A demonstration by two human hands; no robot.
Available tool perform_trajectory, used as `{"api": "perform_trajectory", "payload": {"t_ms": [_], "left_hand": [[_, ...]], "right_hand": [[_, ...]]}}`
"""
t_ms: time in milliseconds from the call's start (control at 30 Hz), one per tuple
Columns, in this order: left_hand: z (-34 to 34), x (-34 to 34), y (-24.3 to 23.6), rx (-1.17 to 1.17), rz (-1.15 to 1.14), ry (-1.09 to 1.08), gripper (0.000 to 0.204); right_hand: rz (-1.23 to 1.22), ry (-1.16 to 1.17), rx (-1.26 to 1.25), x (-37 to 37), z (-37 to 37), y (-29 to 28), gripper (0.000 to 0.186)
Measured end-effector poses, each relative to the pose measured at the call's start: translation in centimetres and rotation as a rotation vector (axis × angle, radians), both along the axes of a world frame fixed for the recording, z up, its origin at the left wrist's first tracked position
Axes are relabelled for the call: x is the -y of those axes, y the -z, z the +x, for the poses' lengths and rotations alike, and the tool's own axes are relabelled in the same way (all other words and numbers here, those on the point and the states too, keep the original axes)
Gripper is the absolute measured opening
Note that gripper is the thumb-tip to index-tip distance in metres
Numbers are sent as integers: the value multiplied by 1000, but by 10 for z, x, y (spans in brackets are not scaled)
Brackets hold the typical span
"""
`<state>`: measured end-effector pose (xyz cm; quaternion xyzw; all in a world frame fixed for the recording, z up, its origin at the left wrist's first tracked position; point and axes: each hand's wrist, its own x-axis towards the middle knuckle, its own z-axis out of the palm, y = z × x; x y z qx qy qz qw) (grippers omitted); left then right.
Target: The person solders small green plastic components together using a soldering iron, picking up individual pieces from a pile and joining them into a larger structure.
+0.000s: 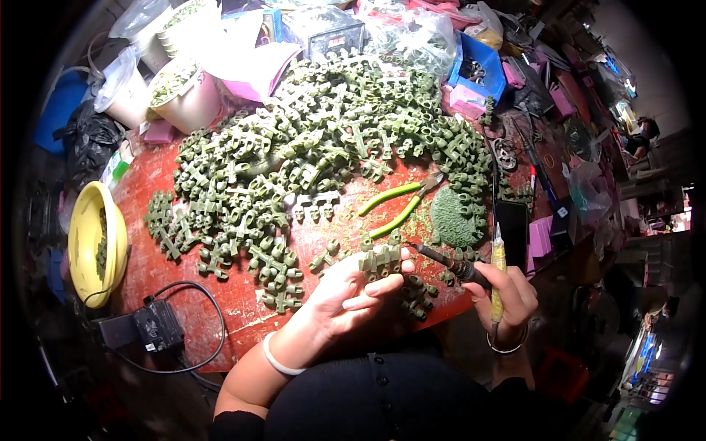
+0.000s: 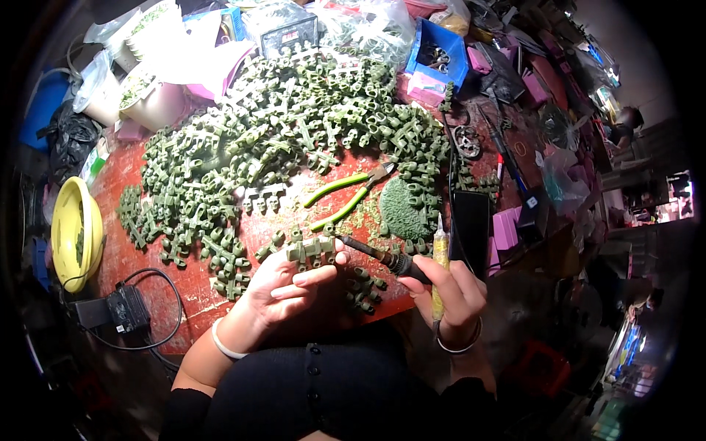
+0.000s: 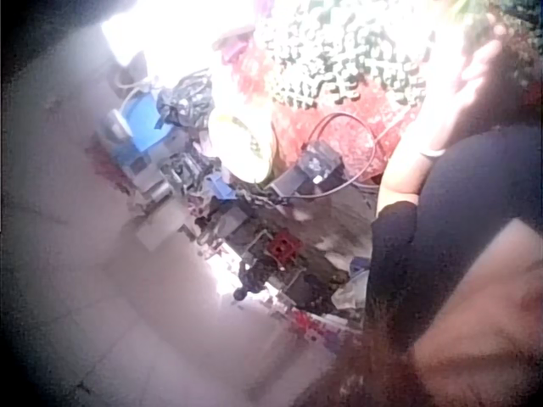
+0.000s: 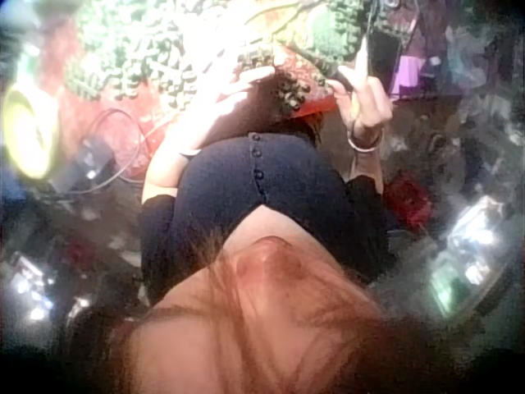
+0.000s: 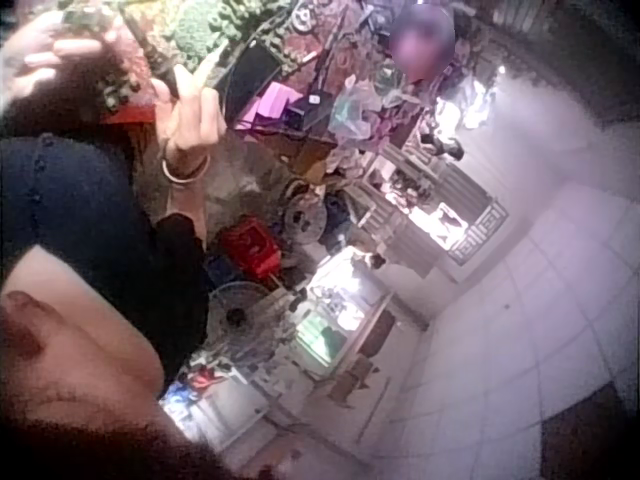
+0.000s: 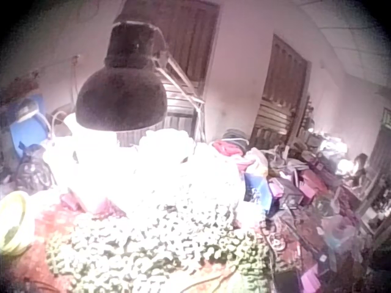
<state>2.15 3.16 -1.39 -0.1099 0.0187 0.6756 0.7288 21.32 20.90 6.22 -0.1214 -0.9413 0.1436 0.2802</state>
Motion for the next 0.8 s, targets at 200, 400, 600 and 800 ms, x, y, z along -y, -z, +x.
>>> {"api": "perform_trajectory", "payload": {"t_ms": [200,400,600,800], "left_hand": [[-1,-1,-3,26,-28,8,38],[0,-1,-3,23,-27,12,43],[0,-2,-5,8,-14,16,44],[0,-2,-3,33,20,12,43]], "right_hand": [[14,-12,33,-1,0,2,30],[-2,-26,29,-2,-3,4,29],[2,-25,42,-2,-3,4,29],[6,-31,32,-2,-3,5,30]]}}
